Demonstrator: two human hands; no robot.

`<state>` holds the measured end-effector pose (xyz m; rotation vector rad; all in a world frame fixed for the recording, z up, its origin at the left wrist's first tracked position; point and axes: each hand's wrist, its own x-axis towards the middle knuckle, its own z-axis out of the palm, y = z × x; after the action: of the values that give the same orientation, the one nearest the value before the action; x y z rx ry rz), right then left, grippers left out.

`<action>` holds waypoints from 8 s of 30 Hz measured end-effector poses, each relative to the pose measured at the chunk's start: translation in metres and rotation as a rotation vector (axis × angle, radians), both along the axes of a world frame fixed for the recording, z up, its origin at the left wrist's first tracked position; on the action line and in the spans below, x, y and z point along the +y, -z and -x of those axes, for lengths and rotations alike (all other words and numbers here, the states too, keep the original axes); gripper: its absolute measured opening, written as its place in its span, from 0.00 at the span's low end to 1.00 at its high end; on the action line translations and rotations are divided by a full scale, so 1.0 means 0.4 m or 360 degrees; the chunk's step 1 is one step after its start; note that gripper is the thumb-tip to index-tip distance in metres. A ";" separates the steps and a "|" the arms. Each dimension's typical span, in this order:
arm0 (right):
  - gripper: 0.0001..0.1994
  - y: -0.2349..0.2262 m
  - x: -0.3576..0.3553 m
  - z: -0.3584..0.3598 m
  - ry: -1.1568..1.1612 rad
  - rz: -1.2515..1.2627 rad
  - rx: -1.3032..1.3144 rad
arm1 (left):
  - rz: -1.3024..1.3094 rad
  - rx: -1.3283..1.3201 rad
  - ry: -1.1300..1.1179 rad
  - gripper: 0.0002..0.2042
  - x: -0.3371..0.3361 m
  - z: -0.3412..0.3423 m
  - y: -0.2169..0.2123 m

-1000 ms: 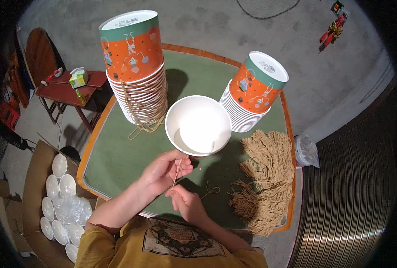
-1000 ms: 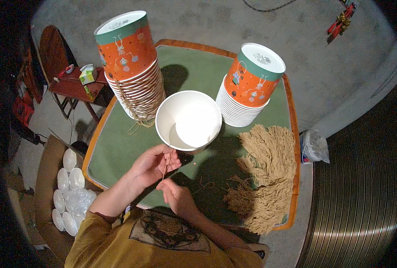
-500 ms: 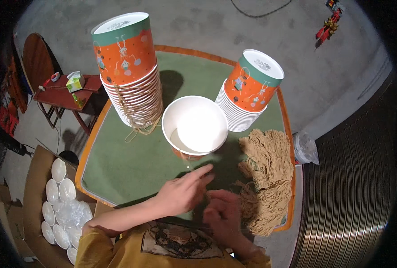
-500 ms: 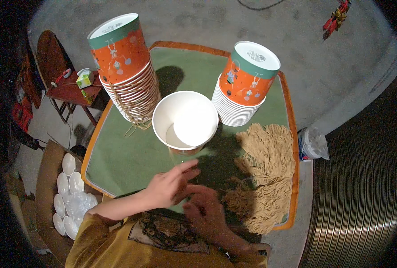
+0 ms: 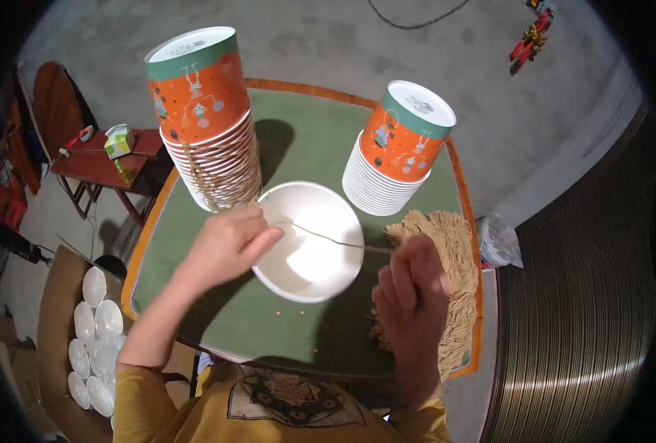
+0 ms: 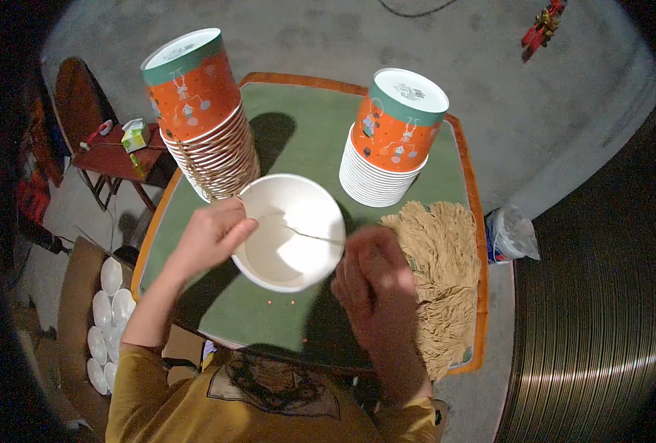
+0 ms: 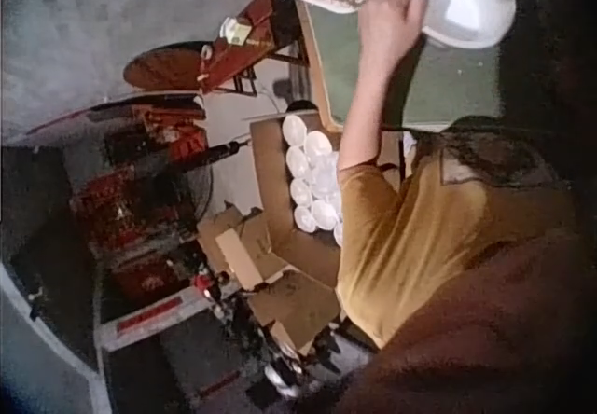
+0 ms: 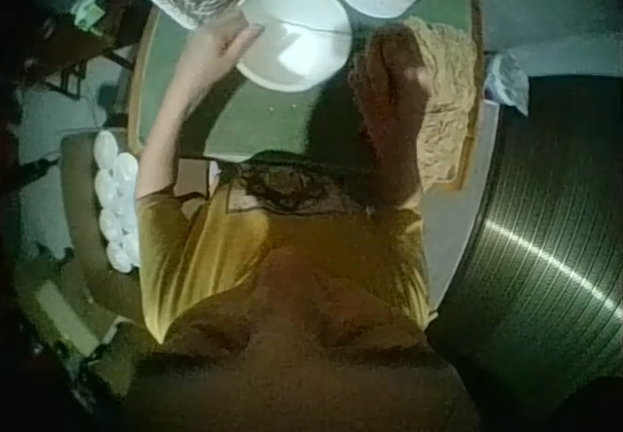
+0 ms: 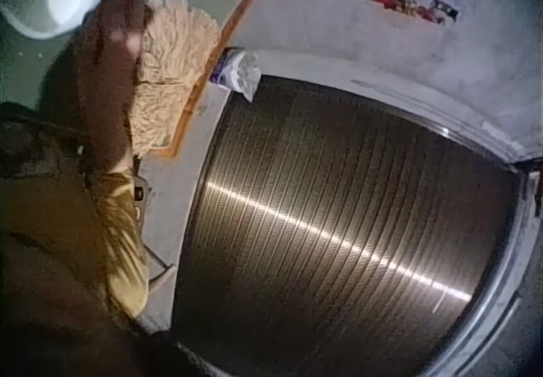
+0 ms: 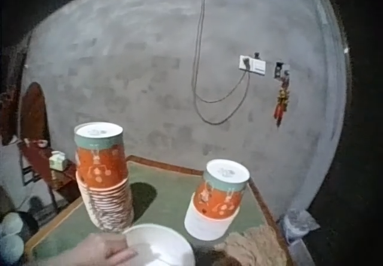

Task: Threading string through pre-punched holes in paper cups and organizing them into stacks.

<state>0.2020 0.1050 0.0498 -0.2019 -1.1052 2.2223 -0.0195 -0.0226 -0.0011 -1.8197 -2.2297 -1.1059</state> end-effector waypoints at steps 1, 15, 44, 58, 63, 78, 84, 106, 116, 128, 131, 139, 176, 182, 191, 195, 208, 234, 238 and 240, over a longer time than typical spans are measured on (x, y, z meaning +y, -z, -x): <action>0.08 0.010 0.013 0.035 -0.0020 0.0005 -0.0005 | 0.0064 -0.0080 0.0174 0.17 -0.012 0.039 -0.002; 0.07 0.114 0.059 0.165 -0.0451 0.1223 0.0445 | -0.0418 0.0332 -0.0113 0.06 -0.008 0.057 0.010; 0.11 0.168 -0.020 -0.011 -0.0138 -0.1359 -0.0682 | 0.0247 -0.0983 0.0388 0.09 -0.033 -0.221 -0.039; 0.05 0.223 -0.008 0.006 0.0496 -0.1191 -0.0746 | 0.0534 -0.0387 0.0208 0.10 -0.036 -0.132 -0.061; 0.05 0.248 -0.023 0.046 0.0492 -0.1263 -0.0499 | 0.0397 -0.0814 0.0118 0.11 -0.047 -0.058 -0.092; 0.05 0.221 -0.035 0.159 0.0449 -0.1752 -0.0357 | 0.0573 -0.1208 0.0327 0.08 -0.051 0.049 -0.091; 0.07 0.217 -0.039 0.182 0.0589 -0.2176 -0.0156 | 0.0521 -0.1173 0.0333 0.08 -0.046 0.051 -0.092; 0.11 0.218 -0.035 0.199 0.0799 -0.2206 -0.0376 | 0.0431 -0.1468 0.0384 0.09 -0.021 0.038 -0.070; 0.13 0.224 -0.028 0.210 0.0904 -0.2324 -0.0342 | 0.0486 -0.1479 0.0363 0.13 -0.019 0.030 -0.077; 0.13 0.250 -0.033 0.169 0.0932 -0.2356 -0.0522 | 0.0647 -0.1148 0.0486 0.07 0.005 -0.003 -0.038; 0.11 0.253 -0.028 0.152 0.0873 -0.2248 -0.0546 | 0.0572 -0.0935 0.0419 0.07 0.016 -0.023 -0.036; 0.05 0.171 0.048 0.080 0.0424 -0.1924 -0.0740 | 0.0398 -0.0950 0.0147 0.06 0.032 -0.072 -0.032; 0.04 0.111 0.159 0.140 -0.0196 -0.1912 -0.0505 | 0.0465 -0.1754 0.0496 0.08 0.109 -0.068 0.034; 0.05 0.139 0.167 0.135 -0.0068 -0.1867 -0.0618 | 0.0536 -0.1883 0.0515 0.09 0.111 -0.072 0.024; 0.09 0.172 0.167 0.072 0.0147 -0.2100 -0.0564 | 0.0571 -0.1938 0.0487 0.10 0.116 -0.072 0.010; 0.11 0.173 0.118 0.077 0.0303 -0.2129 -0.0558 | 0.0588 -0.1879 0.0501 0.11 0.117 -0.071 0.020; 0.08 0.202 0.058 0.083 0.0664 -0.1902 -0.0832 | 0.0535 -0.1821 0.0523 0.12 0.120 -0.072 0.019; 0.13 0.250 0.035 0.102 0.0721 -0.1989 -0.0434 | 0.0681 -0.2096 0.0537 0.08 0.129 -0.063 0.012; 0.17 0.263 0.046 0.098 0.0768 -0.2081 -0.0440 | 0.0671 -0.2433 0.0706 0.07 0.124 -0.045 0.016; 0.18 0.261 0.053 0.093 0.0757 -0.2122 -0.0475 | 0.0616 -0.2563 0.0623 0.08 0.123 -0.044 0.020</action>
<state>0.1649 0.1263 -0.0547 -0.1746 -2.1571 0.7472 -0.0020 0.0268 -0.0090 -1.6039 -2.7754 -3.2684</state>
